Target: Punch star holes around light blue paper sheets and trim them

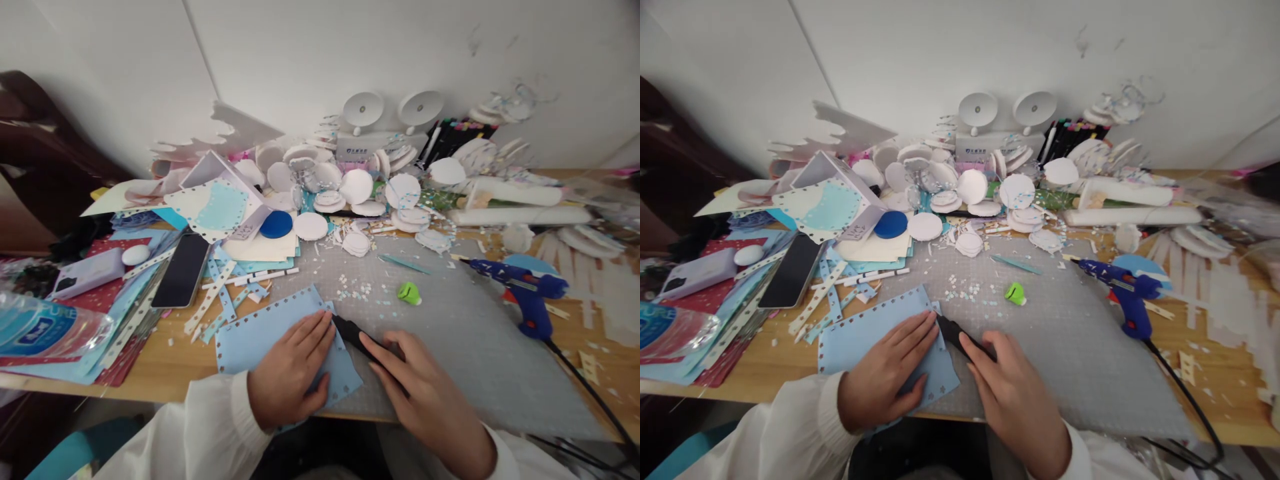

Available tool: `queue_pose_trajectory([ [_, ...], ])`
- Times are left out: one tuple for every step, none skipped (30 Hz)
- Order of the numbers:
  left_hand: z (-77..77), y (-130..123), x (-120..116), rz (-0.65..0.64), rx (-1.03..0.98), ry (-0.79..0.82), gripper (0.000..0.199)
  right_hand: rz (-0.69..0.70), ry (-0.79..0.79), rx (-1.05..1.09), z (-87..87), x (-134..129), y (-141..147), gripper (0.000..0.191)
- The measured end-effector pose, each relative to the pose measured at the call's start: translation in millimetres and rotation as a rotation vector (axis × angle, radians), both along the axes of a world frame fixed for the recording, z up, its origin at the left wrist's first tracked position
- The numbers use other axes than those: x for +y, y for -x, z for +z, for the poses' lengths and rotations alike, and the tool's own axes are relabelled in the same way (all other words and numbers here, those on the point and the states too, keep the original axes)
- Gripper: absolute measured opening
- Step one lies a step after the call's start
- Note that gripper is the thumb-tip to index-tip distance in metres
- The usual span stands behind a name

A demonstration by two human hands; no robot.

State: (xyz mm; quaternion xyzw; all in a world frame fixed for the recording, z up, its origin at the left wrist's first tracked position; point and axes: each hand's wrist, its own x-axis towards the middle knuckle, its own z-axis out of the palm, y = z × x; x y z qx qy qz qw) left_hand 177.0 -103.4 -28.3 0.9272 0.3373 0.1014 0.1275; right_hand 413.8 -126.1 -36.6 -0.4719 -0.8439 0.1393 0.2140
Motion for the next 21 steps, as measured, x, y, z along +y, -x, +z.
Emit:
queue_pose_trajectory([
  [-0.4,0,0,0.001,0.001,-0.002,0.066,-0.002,-0.004,0.003,0.0,2,1,0.042],
  [-0.8,0,-1,0.001,0.005,-0.004,0.066,-0.003,-0.009,0.006,0.1,4,3,0.041],
  [-1.4,0,-1,0.002,0.009,-0.006,0.066,-0.003,-0.013,0.009,0.2,5,4,0.041],
  [-1.9,0,-2,0.003,0.013,-0.007,0.067,-0.003,-0.016,0.011,0.3,7,6,0.04],
  [-2.4,0,-2,0.004,0.015,-0.009,0.067,-0.004,-0.018,0.012,0.5,10,7,0.04],
  [-2.8,0,-2,0.005,0.017,-0.012,0.067,-0.004,-0.019,0.013,0.8,12,9,0.039],
  [-3.1,0,-2,0.005,0.017,-0.014,0.068,-0.003,-0.017,0.013,1.0,14,10,0.039],
  [-3.1,0,-2,0.004,0.019,-0.014,0.068,-0.003,-0.015,0.013,1.2,17,11,0.039],
  [-3.0,0,-2,0.005,0.023,-0.014,0.069,-0.004,-0.012,0.011,1.4,20,12,0.039],
  [-2.8,0,-2,0.006,0.027,-0.014,0.068,-0.003,-0.008,0.007,1.5,22,13,0.039],
  [-2.4,0,-2,0.009,0.032,-0.015,0.068,-0.002,-0.007,0.003,1.7,25,14,0.039],
  [-2.0,0,-2,0.014,0.036,-0.014,0.068,-0.002,-0.007,0.0,2.0,27,15,0.039],
  [-1.7,-1,-2,0.018,0.037,-0.015,0.067,-0.002,-0.01,-0.001,2.2,29,16,0.039],
  [-1.6,-1,-2,0.023,0.036,-0.016,0.067,0.0,-0.014,0.0,2.5,30,16,0.039],
  [-1.6,-1,-2,0.027,0.033,-0.015,0.066,0.001,-0.017,0.003,2.8,31,17,0.039],
  [-2.0,-1,-2,0.03,0.029,-0.013,0.066,0.001,-0.022,0.007,3.1,32,17,0.038],
  [-2.6,-1,-3,0.031,0.023,-0.012,0.066,0.0,-0.028,0.009,3.3,33,17,0.038],
  [-3.4,-1,-3,0.032,0.017,-0.013,0.066,0.0,-0.035,0.01,3.5,33,16,0.038],
  [-4.3,-1,-3,0.034,0.01,-0.014,0.066,0.003,-0.043,0.009,3.6,33,15,0.038],
  [-5.2,-1,-4,0.034,0.004,-0.016,0.066,0.01,-0.05,0.007,3.6,33,14,0.038],
  [-6.1,0,-4,0.033,-0.003,-0.019,0.066,0.017,-0.056,0.0,3.6,33,13,0.039],
])
